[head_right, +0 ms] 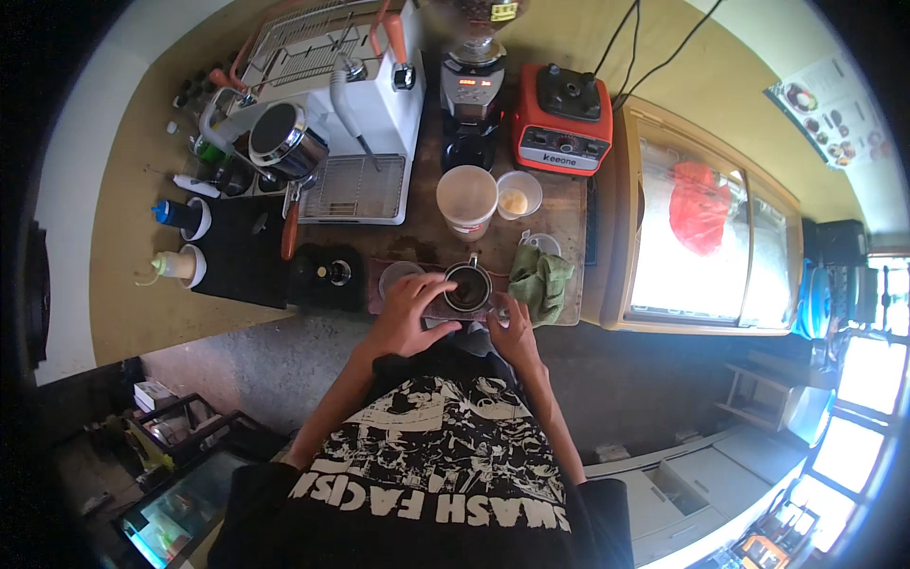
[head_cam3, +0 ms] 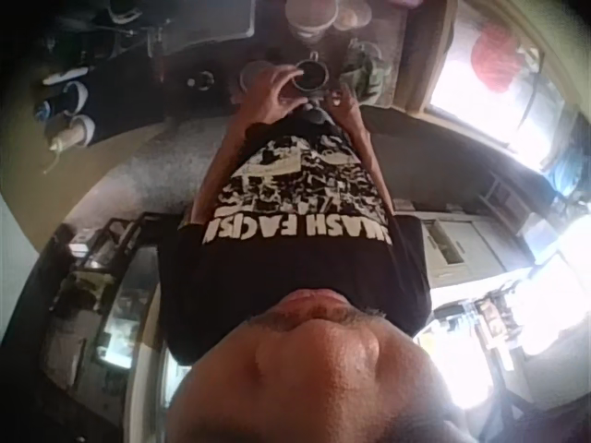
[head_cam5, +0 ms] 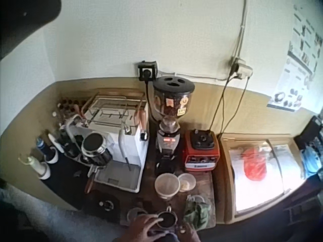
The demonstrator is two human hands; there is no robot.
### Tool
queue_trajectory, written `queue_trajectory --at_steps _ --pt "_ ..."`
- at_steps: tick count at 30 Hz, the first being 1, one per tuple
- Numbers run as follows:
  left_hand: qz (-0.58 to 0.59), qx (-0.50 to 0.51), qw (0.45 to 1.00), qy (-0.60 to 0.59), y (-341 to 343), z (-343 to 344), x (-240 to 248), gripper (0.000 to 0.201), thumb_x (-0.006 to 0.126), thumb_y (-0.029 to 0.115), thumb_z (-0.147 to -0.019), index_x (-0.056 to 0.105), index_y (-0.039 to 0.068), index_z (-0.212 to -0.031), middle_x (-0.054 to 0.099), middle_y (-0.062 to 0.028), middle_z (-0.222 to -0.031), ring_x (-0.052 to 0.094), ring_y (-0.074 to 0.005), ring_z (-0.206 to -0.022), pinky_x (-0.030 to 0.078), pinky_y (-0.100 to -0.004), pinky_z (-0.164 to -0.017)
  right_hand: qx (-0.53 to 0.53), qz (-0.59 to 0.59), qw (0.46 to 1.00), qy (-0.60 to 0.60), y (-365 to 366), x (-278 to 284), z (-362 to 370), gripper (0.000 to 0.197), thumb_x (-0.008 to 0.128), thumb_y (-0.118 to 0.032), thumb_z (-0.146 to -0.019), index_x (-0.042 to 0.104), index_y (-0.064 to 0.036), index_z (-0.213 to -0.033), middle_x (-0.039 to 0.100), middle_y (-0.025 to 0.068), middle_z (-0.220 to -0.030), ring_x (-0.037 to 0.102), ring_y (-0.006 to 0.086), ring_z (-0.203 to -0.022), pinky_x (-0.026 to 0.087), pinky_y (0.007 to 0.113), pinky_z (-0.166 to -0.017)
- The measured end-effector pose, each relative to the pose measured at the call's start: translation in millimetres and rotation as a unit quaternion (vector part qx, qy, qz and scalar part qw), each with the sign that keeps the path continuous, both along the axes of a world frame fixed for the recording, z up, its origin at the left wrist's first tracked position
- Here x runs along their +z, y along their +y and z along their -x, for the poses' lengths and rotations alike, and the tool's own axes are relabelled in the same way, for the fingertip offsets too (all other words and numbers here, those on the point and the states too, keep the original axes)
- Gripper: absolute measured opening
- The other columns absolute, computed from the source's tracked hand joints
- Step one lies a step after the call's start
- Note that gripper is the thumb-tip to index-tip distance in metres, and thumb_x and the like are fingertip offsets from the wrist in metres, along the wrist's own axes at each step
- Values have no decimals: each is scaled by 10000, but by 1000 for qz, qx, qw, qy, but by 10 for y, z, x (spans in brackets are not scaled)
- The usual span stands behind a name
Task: Cleaning a service counter with a cloth in a cafe environment.
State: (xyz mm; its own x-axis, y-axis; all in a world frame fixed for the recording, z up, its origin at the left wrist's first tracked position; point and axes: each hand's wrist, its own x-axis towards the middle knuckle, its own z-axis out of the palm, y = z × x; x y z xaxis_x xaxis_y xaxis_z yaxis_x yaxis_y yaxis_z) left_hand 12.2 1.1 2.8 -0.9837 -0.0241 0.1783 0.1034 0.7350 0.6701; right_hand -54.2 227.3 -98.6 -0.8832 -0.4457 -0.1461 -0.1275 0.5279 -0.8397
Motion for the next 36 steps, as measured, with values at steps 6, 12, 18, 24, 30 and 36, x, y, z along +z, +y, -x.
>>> queue_trajectory --at_steps 6,12,18,24,30,36 --pt "74 -52 994 -62 59 193 -355 998 852 429 -681 352 187 -1510 437 -95 -1378 417 -314 -1294 321 -528 -1035 7 -57 997 59 -155 -116 -153 471 691 -152 -842 526 -4 -1257 593 233 -1126 553 404 -1087 472 456 -926" --pt "3 -43 999 -16 54 263 -527 934 852 315 -698 379 140 -1484 509 -117 -1341 503 -316 -1233 355 -468 -1029 -34 -66 995 71 -227 -330 -248 476 704 -112 -835 515 23 -1250 577 240 -1081 610 385 -956 503 442 -838" --pt "-52 -39 998 19 -10 270 -289 859 857 264 -701 435 84 -1428 574 -132 -1302 561 -322 -1178 403 -445 -998 -78 -1 993 93 -239 -465 -315 483 703 -120 -846 502 37 -1256 596 234 -1074 607 380 -963 502 452 -840" --pt "-63 23 993 96 -284 73 225 845 883 235 -690 452 54 -1394 574 -157 -1295 585 -326 -1163 447 -421 -1003 -54 8 996 64 -253 -183 -249 458 682 -155 -873 517 5 -1268 599 221 -1127 570 412 -1052 474 462 -908" --pt "-98 88 989 72 -621 -208 170 847 879 147 -695 428 15 -1399 543 -186 -1325 571 -314 -1204 467 -400 -1014 -71 -13 997 -32 -289 -53 -161 376 577 -337 -977 604 22 -1086 576 241 -1046 558 391 -1018 453 439 -891" --pt "-81 92 992 40 -621 -317 22 844 869 177 -707 422 29 -1407 550 -177 -1318 569 -321 -1206 463 -411 -1015 -91 -35 995 10 -330 -177 -100 391 623 -327 -971 628 49 -864 598 234 -961 584 367 -881 465 428 -810"
